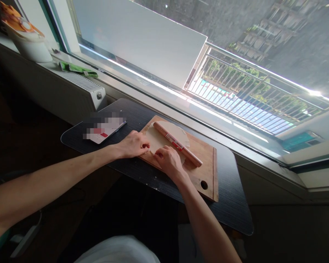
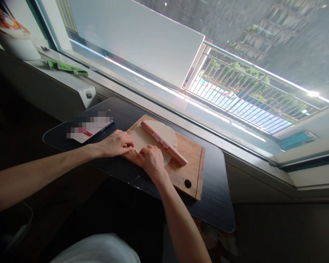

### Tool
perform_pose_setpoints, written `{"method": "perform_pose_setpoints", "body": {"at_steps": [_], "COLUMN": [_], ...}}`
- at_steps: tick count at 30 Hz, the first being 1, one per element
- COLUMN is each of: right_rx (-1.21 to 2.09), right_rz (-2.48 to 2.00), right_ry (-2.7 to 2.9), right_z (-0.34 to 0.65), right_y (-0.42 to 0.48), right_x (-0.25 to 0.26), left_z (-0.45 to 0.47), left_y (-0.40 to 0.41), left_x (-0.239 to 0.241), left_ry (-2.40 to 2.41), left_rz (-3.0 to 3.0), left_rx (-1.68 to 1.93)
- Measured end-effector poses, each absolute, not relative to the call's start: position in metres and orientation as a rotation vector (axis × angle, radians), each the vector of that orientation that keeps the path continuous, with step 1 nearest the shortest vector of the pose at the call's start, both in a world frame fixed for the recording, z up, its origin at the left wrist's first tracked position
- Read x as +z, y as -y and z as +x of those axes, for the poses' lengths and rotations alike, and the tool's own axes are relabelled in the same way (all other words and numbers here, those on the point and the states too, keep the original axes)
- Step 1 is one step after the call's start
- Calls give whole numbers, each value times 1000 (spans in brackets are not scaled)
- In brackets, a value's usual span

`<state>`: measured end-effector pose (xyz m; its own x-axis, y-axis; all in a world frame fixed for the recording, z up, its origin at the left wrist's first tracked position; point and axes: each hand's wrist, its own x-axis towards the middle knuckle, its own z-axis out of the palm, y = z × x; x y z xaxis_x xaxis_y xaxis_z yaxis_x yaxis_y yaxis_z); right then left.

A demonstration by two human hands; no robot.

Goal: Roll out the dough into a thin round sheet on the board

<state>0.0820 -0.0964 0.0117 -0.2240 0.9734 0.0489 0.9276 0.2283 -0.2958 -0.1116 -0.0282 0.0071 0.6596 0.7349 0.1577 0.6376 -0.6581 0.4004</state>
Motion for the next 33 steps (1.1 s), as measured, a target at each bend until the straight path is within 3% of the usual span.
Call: {"method": "perform_pose_setpoints", "body": {"at_steps": [4,14,21,27,33], "right_rx": [193,196,-102,74,46], "right_rz": [-1713,-1728,-1652,-1566,-1607], "right_ry": [2305,2248,2546,2505,2475], "right_z": [86,95,93,107,121], "right_y": [106,110,115,129,138], "right_x": [5,2,8,13,6], "left_z": [-107,-89,-88,-97,-103], "left_y": [41,42,49,63,67], "left_x": [3,-4,-3,-1,-6], "left_ry": [-947,-821,-745,-798,-765], "left_rz": [2710,2859,3063,3144,3166], "left_rx": [602,592,622,582,586]}}
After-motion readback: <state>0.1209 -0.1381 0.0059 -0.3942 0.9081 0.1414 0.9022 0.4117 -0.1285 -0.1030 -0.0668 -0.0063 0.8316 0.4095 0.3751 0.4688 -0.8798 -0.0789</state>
